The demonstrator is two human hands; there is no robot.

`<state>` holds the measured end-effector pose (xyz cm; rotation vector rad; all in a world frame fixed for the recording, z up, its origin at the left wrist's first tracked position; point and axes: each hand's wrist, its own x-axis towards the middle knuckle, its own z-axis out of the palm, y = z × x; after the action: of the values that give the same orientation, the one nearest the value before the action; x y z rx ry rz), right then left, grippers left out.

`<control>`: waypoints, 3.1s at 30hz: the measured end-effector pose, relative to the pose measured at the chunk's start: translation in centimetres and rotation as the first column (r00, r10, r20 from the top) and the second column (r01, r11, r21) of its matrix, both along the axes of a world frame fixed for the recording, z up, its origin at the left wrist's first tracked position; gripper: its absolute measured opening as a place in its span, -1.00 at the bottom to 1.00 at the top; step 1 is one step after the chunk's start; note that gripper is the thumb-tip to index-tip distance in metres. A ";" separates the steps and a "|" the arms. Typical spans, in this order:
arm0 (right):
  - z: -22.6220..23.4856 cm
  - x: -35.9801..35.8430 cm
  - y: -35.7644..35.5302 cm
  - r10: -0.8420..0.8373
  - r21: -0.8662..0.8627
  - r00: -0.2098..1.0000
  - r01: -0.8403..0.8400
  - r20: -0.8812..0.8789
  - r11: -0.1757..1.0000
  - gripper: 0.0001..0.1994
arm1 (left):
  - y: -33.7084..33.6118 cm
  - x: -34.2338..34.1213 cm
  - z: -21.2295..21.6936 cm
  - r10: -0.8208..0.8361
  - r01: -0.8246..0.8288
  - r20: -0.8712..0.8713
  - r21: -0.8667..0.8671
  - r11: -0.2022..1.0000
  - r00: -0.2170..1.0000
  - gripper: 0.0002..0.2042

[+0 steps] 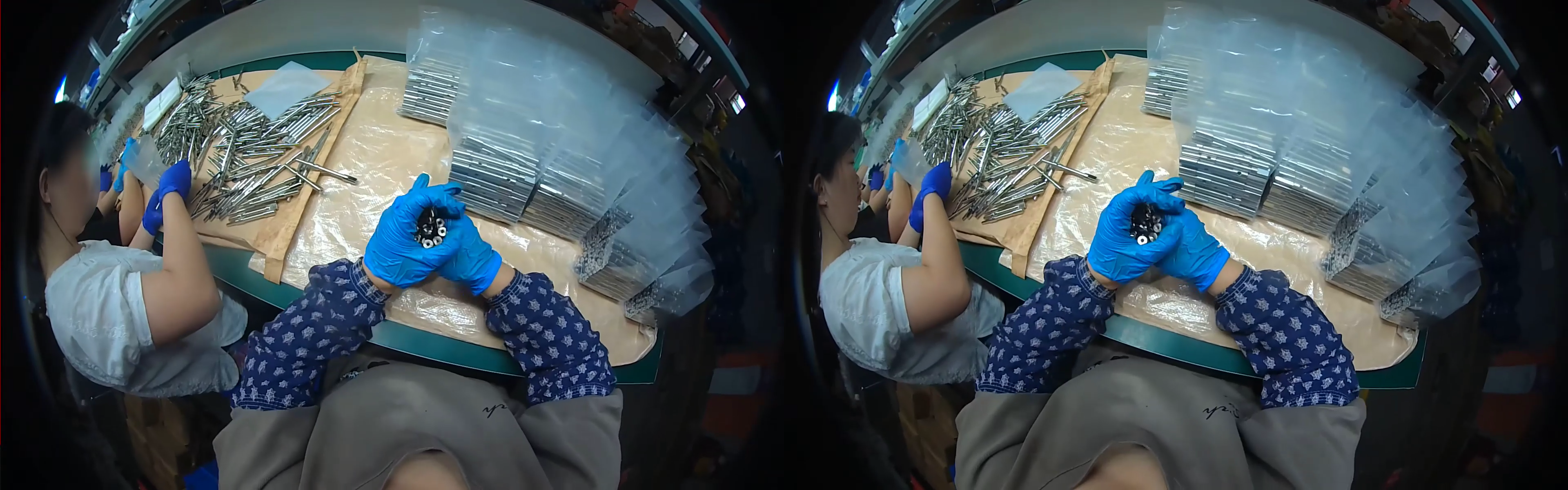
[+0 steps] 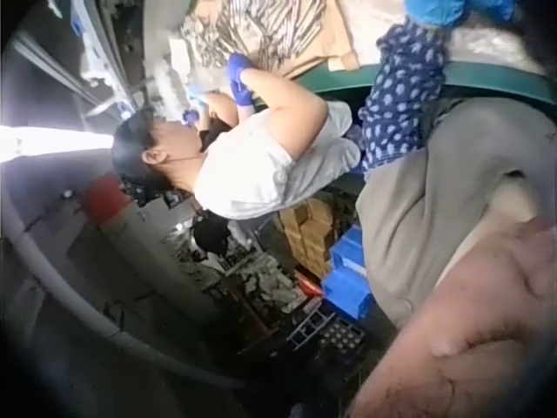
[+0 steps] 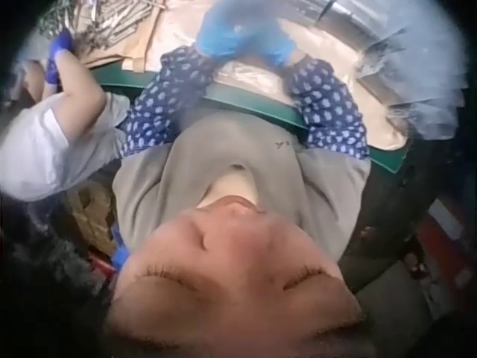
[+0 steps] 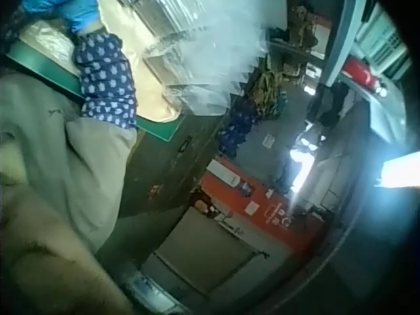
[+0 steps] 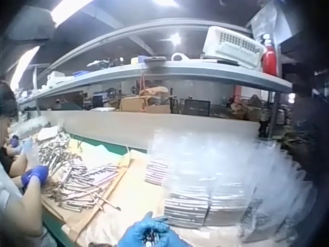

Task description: Manually sorting and packaging small metal rods into plastic organizers at a factory workstation.

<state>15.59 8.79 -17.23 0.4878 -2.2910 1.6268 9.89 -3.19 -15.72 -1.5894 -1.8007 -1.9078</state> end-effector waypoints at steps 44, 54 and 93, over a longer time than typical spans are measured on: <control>-1.3 0.5 1.8 -0.128 0.192 0.943 0.193 -0.306 0.962 -0.54 | 1.1 -1.2 5.0 -0.216 0.185 -0.166 -0.183 0.965 0.962 -0.80; 1.6 1.0 3.3 0.180 0.349 0.959 -0.095 -0.221 0.932 -0.49 | 0.9 -1.8 4.1 -0.442 0.418 -0.087 -0.201 0.886 0.893 -0.79; 1.6 6.8 0.7 0.125 -0.291 0.834 0.044 0.537 0.956 -0.51 | 0.6 2.6 1.2 -0.416 0.580 0.721 0.024 0.814 0.554 -0.52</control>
<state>22.43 9.47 -15.63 -0.0198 -2.3393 2.3262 12.53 -2.64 -14.47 -1.7253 -1.9811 -3.0339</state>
